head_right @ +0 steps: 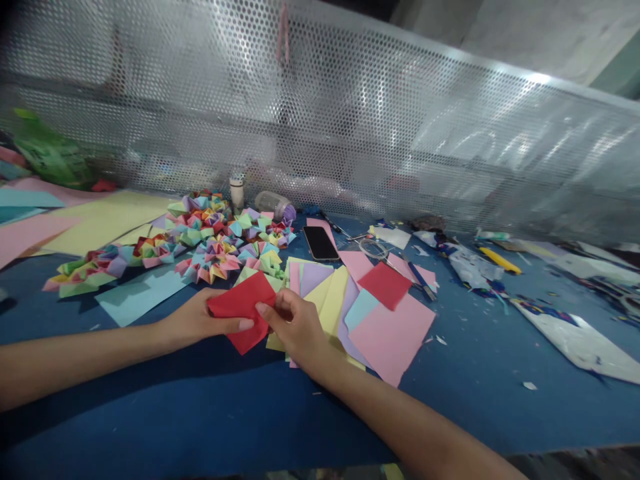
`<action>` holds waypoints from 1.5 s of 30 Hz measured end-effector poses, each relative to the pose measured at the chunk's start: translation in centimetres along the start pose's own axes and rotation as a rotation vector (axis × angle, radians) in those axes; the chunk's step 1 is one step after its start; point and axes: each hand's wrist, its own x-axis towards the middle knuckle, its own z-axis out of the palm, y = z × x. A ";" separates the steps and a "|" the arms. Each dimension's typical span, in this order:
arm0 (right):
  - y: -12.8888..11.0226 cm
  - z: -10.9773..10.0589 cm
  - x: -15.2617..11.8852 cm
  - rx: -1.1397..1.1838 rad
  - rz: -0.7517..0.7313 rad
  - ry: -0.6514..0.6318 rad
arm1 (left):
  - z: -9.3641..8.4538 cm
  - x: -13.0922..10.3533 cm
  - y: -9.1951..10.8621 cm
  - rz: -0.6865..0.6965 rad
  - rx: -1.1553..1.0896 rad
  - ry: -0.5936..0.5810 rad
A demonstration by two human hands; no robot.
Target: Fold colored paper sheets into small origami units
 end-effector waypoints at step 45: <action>-0.4 -0.4 0.0 -0.013 -0.130 0.078 | -0.4 -0.4 0.2 -0.011 0.036 -0.186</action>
